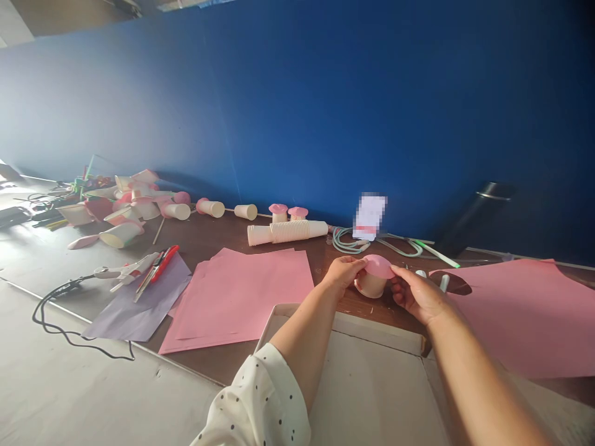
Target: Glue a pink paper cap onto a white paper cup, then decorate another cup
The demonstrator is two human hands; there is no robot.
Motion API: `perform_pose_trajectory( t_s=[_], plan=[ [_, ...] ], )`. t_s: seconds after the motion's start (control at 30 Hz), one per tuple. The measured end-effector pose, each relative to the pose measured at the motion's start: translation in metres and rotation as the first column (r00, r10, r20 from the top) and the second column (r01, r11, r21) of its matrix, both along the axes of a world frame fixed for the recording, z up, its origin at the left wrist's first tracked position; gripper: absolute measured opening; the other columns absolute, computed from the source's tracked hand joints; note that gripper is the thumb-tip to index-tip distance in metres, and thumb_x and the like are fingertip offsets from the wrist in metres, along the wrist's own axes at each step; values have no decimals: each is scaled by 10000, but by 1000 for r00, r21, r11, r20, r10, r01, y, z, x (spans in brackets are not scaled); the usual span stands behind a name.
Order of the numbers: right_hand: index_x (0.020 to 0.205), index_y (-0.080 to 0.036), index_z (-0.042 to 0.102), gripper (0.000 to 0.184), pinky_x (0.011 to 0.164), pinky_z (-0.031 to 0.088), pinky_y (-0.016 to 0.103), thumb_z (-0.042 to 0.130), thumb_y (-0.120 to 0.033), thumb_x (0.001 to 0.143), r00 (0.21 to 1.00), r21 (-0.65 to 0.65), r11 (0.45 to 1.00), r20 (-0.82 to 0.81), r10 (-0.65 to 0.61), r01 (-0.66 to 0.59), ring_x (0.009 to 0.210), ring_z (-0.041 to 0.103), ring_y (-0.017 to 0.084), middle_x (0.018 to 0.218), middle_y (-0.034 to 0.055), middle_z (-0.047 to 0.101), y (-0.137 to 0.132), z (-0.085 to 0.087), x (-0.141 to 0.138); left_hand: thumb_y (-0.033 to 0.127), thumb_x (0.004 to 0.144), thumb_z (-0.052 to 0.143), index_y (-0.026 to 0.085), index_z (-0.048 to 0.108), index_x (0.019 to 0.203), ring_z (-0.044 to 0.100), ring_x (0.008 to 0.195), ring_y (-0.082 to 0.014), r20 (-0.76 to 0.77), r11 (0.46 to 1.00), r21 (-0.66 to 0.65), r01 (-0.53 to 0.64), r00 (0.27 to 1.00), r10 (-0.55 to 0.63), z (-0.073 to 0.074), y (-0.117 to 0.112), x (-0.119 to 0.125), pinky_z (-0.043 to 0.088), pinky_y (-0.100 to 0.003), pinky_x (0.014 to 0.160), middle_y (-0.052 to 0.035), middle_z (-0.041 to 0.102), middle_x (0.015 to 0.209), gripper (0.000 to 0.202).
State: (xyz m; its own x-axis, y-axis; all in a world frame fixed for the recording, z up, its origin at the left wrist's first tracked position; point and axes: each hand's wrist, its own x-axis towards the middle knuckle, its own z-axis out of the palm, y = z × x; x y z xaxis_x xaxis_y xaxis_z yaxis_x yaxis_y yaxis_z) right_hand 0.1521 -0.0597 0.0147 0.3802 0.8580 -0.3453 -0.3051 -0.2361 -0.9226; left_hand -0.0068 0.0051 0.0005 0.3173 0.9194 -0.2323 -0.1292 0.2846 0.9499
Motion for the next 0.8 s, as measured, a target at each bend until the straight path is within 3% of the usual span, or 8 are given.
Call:
perform_pose_trajectory(
  t_s=[0.17, 0.37, 0.8],
  plan=[
    [759, -213, 597, 335, 344, 400, 135, 875, -399, 738, 1000, -6, 1000, 2, -3, 3, 452, 477, 59, 588, -25, 564, -1, 3, -4, 415, 753, 824, 159, 625, 638, 475, 574, -91, 1, 1000, -1, 7, 1000, -7, -1, 1, 0, 374, -243, 583, 6, 575, 602, 344],
    [772, -209, 611, 351, 357, 401, 135, 888, -417, 720, 1000, 5, 1000, 18, -9, 8, 469, 485, 55, 606, -28, 576, -1, 2, -4, 359, 805, 775, 156, 615, 620, 447, 550, -78, -7, 1000, 8, 7, 1000, -7, -2, 2, 1, 361, -244, 576, 1, 591, 617, 318],
    [780, -209, 617, 334, 345, 385, 123, 890, -390, 712, 999, 46, 999, 32, -28, 27, 477, 478, 56, 601, -32, 554, 0, -1, -5, 438, 744, 831, 153, 668, 691, 502, 592, -99, -23, 1000, 21, 5, 1000, -5, -2, 1, 1, 400, -246, 595, -7, 600, 623, 333]
  ],
)
